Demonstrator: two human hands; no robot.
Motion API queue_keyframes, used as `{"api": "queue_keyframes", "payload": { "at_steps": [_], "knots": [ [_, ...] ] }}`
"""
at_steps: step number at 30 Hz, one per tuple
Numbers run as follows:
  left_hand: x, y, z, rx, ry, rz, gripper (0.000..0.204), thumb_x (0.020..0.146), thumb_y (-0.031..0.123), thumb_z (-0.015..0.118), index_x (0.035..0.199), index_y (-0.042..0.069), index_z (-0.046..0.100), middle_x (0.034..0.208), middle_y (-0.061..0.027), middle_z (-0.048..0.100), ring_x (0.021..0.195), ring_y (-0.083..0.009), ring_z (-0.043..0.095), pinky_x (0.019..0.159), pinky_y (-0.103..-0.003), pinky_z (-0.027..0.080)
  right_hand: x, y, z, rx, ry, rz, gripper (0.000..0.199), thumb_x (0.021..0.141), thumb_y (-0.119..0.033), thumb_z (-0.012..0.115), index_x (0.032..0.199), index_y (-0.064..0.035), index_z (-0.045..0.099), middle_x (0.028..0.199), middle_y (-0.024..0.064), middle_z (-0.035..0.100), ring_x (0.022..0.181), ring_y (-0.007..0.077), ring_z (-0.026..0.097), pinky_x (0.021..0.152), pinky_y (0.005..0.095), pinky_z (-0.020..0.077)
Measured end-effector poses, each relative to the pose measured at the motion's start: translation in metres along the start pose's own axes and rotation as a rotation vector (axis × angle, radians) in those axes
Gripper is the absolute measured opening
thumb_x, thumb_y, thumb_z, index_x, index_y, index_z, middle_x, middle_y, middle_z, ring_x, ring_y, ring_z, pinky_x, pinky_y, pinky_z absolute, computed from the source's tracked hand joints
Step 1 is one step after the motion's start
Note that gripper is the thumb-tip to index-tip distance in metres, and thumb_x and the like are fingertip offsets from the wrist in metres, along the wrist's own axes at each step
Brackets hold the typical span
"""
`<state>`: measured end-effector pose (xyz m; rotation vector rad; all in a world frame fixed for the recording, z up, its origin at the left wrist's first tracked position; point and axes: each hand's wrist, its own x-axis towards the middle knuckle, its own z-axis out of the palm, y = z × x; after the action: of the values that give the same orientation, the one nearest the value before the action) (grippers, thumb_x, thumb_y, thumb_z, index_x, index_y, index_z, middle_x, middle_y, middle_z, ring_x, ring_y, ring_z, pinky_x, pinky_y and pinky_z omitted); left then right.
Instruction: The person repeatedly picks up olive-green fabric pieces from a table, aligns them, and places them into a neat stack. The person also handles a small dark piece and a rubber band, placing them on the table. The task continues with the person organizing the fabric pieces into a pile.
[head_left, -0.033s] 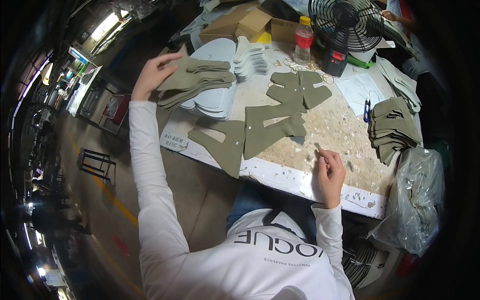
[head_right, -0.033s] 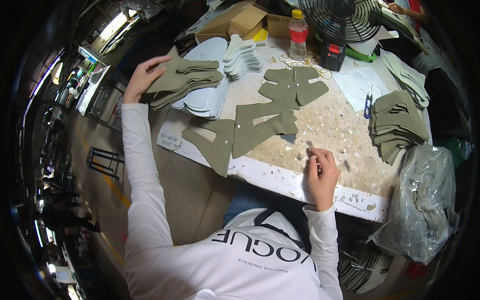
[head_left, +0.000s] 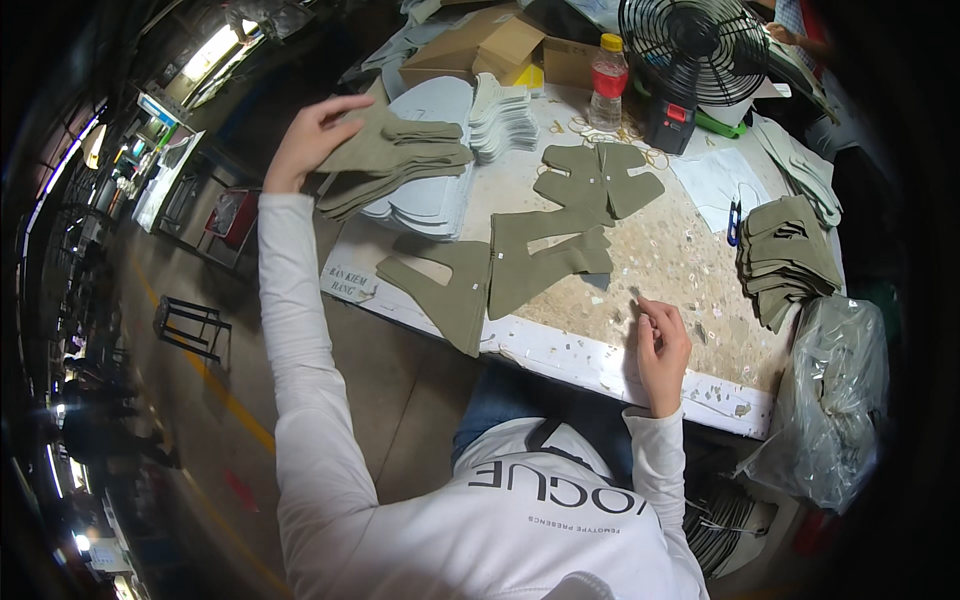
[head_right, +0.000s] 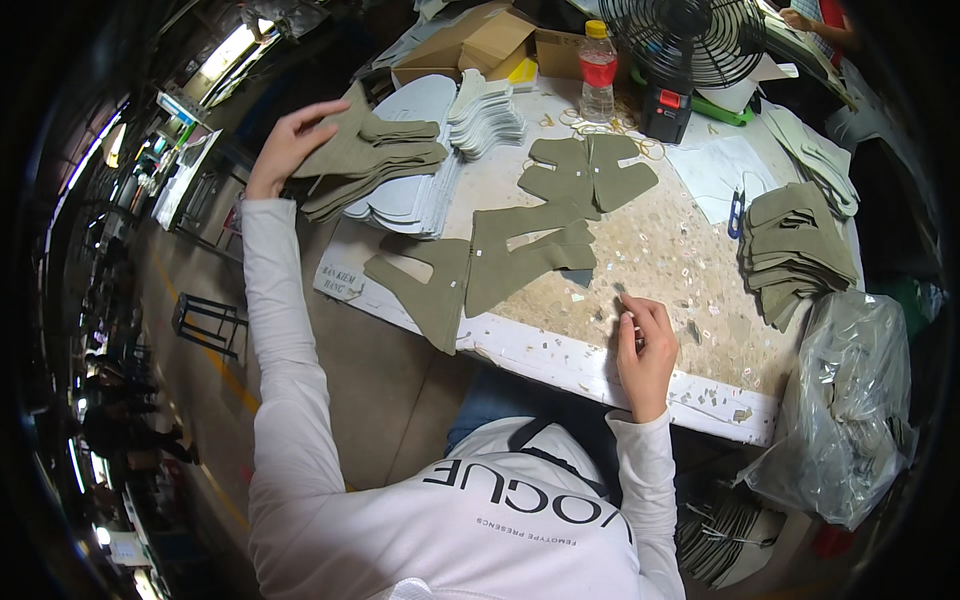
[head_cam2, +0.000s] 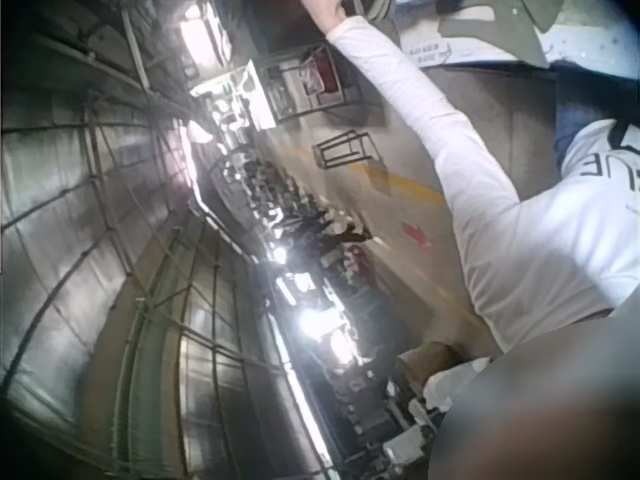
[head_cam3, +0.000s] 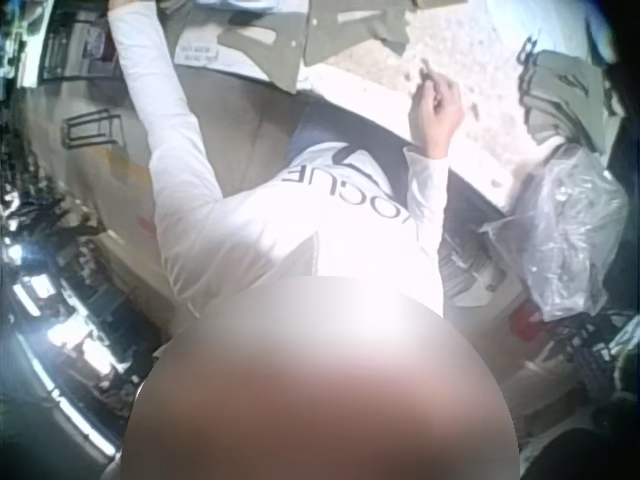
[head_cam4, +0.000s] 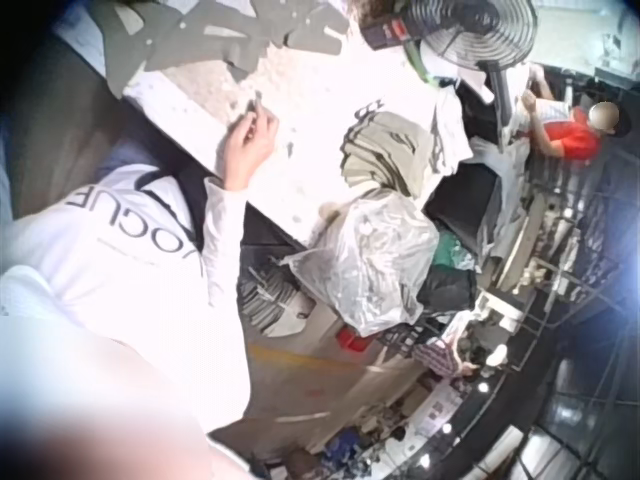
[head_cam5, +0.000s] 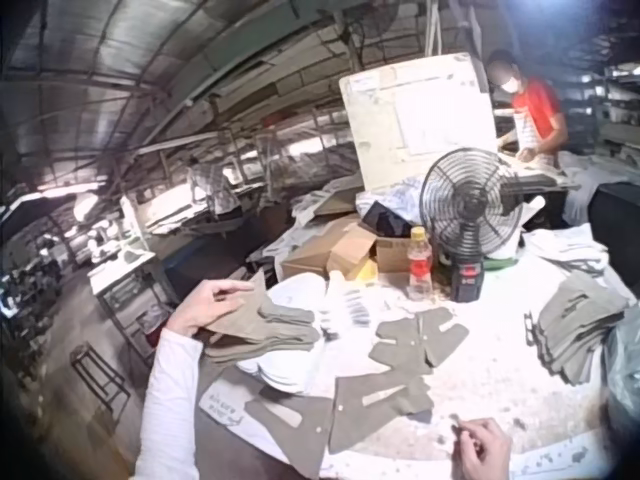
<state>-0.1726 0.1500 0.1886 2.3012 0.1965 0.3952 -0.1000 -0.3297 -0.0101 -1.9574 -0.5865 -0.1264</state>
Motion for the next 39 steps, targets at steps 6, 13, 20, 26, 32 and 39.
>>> {"api": "queue_keyframes", "payload": {
  "at_steps": [6, 13, 20, 26, 32, 39],
  "knots": [
    [0.033, 0.069, 0.015, -0.1, -0.115, 0.119, 0.036, 0.093, 0.011, 0.064, 0.129, 0.004, 0.062, 0.124, -0.0038, 0.063, 0.108, -0.0099, 0.058, 0.095, -0.023, 0.045, 0.0, -0.001, 0.0, -0.005, 0.009, -0.017, 0.022, 0.091, -0.003, 0.057, 0.11, -0.0028, 0.069, 0.102, 0.0106, 0.065, 0.078, 0.0189, 0.064, 0.066, 0.0267, 0.0506],
    [0.014, 0.024, 0.004, -0.238, -0.073, 0.138, 0.04, 0.091, 0.008, 0.064, 0.13, 0.002, 0.06, 0.121, -0.005, 0.064, 0.105, -0.0097, 0.059, 0.093, -0.023, 0.045, -0.002, -0.003, -0.002, 0.009, 0.003, -0.016, 0.022, 0.091, -0.004, 0.058, 0.109, -0.0034, 0.07, 0.1, 0.0095, 0.065, 0.076, 0.0164, 0.062, 0.063, 0.0257, 0.0486],
    [-0.041, -0.067, 0.003, -0.234, 0.105, -0.253, 0.039, 0.089, 0.005, 0.063, 0.128, 0.006, 0.064, 0.101, -0.0056, 0.069, 0.086, -0.0058, 0.06, 0.08, -0.02, 0.047, -0.002, -0.004, 0.001, 0.037, 0.009, -0.043, 0.022, 0.091, -0.005, 0.058, 0.109, -0.0046, 0.07, 0.1, 0.0074, 0.065, 0.074, 0.0136, 0.059, 0.063, 0.0241, 0.0456],
    [-0.059, -0.025, 0.048, 0.922, 0.662, 0.285, 0.027, 0.078, 0.011, 0.071, 0.105, 0.009, 0.07, 0.097, -0.01, 0.067, 0.078, -0.0245, 0.063, 0.07, -0.033, 0.051, -0.003, -0.005, 0.001, 0.013, 0.008, -0.06, 0.022, 0.091, -0.004, 0.059, 0.109, -0.0051, 0.07, 0.101, 0.008, 0.065, 0.077, 0.0158, 0.061, 0.064, 0.0249, 0.0466],
    [-0.11, 0.031, 0.186, 0.278, 0.26, -0.096, 0.014, 0.079, 0.016, 0.074, 0.089, 0.008, 0.069, 0.084, -0.0068, 0.063, 0.068, -0.0208, 0.059, 0.061, -0.032, 0.048, -0.005, -0.007, 0.001, -0.02, -0.022, -0.033, 0.022, 0.089, -0.002, 0.06, 0.109, -0.0017, 0.069, 0.105, 0.0134, 0.063, 0.087, 0.0261, 0.065, 0.075, 0.0317, 0.0524],
    [-0.12, 0.019, 0.256, 0.43, 0.281, -0.199, 0.027, 0.075, 0.024, 0.08, 0.083, 0.006, 0.062, 0.076, -0.007, 0.06, 0.072, -0.0261, 0.06, 0.064, -0.039, 0.048, -0.006, -0.008, 0.002, -0.089, -0.022, -0.059, 0.023, 0.087, -0.003, 0.061, 0.109, -0.0017, 0.069, 0.105, 0.0138, 0.063, 0.093, 0.0301, 0.063, 0.081, 0.035, 0.0498]
  ]
}}
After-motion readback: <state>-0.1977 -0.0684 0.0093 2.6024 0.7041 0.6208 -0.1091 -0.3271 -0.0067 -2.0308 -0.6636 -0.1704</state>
